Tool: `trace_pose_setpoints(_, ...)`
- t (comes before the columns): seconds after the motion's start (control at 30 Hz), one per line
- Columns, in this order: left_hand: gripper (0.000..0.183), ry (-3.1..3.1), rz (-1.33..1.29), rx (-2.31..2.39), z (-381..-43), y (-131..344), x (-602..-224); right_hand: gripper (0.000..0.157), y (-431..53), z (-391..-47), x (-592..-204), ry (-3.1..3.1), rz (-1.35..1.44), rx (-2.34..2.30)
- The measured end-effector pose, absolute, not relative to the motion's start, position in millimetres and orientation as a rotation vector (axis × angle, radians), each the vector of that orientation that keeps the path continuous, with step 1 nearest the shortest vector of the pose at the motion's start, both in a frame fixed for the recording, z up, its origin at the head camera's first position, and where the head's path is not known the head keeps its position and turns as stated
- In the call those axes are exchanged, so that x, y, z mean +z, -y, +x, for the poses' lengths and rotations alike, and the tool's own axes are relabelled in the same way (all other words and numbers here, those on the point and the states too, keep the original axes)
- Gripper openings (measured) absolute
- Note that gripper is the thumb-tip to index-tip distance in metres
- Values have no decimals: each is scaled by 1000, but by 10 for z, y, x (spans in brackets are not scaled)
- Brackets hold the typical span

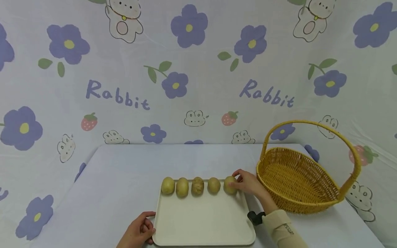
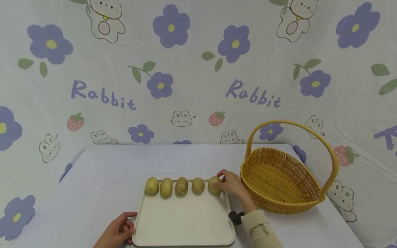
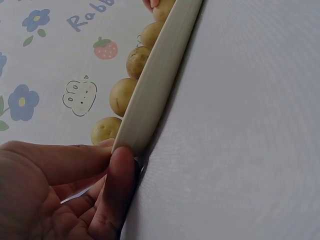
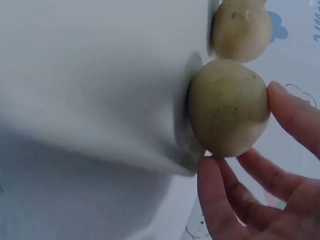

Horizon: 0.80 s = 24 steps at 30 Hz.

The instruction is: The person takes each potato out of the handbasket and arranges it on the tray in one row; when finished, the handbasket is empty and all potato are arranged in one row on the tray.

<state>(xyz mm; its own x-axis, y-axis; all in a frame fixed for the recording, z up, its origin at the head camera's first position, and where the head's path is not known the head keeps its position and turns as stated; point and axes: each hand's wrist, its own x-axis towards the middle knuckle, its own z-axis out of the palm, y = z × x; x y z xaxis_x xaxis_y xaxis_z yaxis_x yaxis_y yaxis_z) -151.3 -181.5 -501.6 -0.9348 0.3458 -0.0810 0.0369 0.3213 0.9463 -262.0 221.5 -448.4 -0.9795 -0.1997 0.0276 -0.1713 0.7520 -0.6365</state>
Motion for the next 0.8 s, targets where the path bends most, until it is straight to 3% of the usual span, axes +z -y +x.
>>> trace_pose_setpoints(0.43,52,-2301,376,1687,-1509,1837,-5052,54,-2286,-2608,-4554,-2775,-519,-1153)
trace_pose_setpoints(0.67,52,-2300,385,1691,-1508,1826,-5044,64,-2280,-2574,-4513,-2816,-439,-1123)
trace_pose_setpoints(0.8,51,-2311,390,1681,-1526,1814,-5041,61,-2291,-2561,-4471,-2853,-380,-1136)
